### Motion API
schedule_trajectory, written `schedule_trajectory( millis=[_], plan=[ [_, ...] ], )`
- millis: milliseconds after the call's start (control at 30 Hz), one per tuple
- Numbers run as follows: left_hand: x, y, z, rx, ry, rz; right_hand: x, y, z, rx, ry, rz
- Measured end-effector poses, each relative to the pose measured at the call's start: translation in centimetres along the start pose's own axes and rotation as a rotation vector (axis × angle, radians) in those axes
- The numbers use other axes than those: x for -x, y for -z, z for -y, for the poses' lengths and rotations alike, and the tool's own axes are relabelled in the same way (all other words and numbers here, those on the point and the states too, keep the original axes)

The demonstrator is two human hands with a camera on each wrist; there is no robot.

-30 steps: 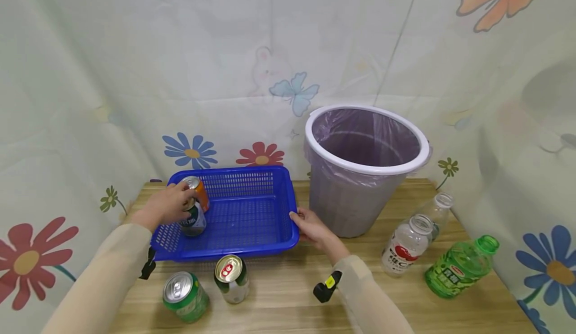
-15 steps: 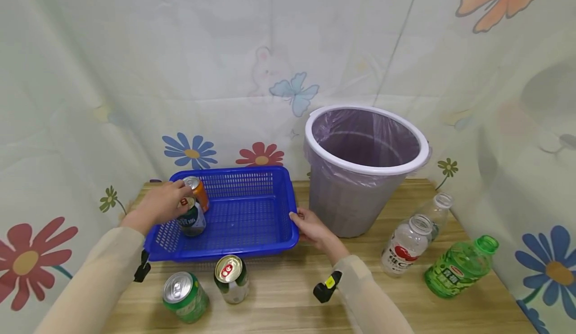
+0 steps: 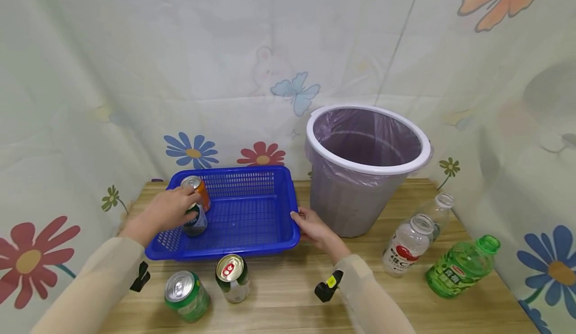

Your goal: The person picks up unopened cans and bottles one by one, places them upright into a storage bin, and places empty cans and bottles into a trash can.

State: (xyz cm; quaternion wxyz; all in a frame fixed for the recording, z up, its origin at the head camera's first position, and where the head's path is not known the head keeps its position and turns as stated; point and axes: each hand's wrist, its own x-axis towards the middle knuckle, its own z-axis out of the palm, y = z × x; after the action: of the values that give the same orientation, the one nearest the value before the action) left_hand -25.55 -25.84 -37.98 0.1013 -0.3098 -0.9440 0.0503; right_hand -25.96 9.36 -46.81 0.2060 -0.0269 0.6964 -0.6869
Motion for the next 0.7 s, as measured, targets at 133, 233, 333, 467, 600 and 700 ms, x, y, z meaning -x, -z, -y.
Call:
schedule_trajectory(
  millis=[133,233,333,467,600,700],
  plan=[
    [0.3,0.1,-0.7,-0.006,-0.02,-0.017,0.1,0.0,0.0,0.01,0.005,0.002],
    [0.6,0.1,-0.9,-0.008,-0.02,-0.024,0.2,0.1,0.0,0.008,0.011,0.004],
    [1.0,0.2,-1.1,-0.002,-0.012,-0.026,0.2,0.1,0.0,0.009,0.011,0.006],
    [1.6,0.6,-1.4,0.028,-0.003,-0.026,0.3,0.0,0.1,0.013,0.004,0.001],
    [2.2,0.7,-1.7,0.035,-0.005,-0.046,0.3,0.0,0.3,0.015,0.006,-0.001],
    [2.7,0.8,-2.0,0.037,-0.007,-0.064,0.2,0.0,0.3,0.015,0.006,-0.004]
  ],
)
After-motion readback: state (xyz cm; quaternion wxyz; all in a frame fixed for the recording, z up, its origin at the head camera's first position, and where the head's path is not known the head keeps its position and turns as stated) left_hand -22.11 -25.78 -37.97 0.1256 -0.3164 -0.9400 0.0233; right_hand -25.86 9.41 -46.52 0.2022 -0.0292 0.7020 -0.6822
